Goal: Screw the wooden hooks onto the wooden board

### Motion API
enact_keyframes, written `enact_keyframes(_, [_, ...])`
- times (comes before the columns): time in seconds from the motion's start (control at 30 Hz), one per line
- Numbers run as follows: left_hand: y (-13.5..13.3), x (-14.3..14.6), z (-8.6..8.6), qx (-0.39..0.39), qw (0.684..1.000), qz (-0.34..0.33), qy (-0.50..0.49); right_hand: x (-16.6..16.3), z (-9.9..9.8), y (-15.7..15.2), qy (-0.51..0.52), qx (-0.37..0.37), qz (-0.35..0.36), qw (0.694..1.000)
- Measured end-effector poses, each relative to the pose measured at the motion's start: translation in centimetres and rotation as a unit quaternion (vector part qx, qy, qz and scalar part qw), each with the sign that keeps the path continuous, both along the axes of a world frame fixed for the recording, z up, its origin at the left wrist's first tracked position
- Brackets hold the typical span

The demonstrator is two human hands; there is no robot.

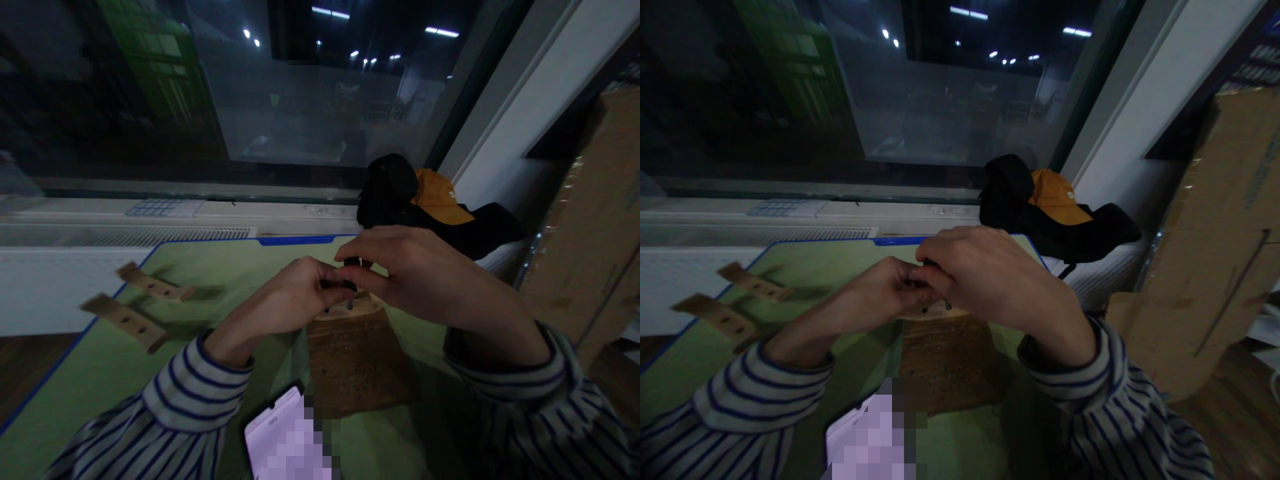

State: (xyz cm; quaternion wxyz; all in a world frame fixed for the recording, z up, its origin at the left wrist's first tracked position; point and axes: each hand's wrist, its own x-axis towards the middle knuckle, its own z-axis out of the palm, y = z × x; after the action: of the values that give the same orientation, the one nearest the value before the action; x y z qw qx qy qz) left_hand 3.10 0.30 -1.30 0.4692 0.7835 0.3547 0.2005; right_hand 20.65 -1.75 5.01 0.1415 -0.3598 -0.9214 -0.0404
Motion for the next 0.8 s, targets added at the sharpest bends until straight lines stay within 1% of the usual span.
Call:
enact_keyframes(0.1, [0.02, -0.08, 0.02, 0.008, 1.0, -0.009, 0.016, 0.04, -0.04, -0.01, -0.005, 0.002, -0.007, 1.0])
enact_keyframes(0.23, [0.05, -0.17, -0.08, 0.022, 0.999, -0.004, 0.038, -0.03, 0.02, -0.06, -0.01, 0.001, -0.012, 1.0])
enact_keyframes(0.37, [-0.06, -0.13, -0.14, 0.019, 0.999, -0.001, 0.039, -0.11, 0.09, -0.13, -0.019, 0.007, -0.019, 1.0])
enact_keyframes(0.57, [-0.1, 0.14, -0.2, 0.001, 0.999, 0.031, -0.028, -0.12, 0.06, -0.13, -0.029, 0.016, -0.036, 0.999])
enact_keyframes(0.8, [0.23, 0.03, -0.49, 0.025, 0.998, 0.047, -0.016, -0.09, -0.12, -0.2, 0.007, 0.024, 0.001, 1.0])
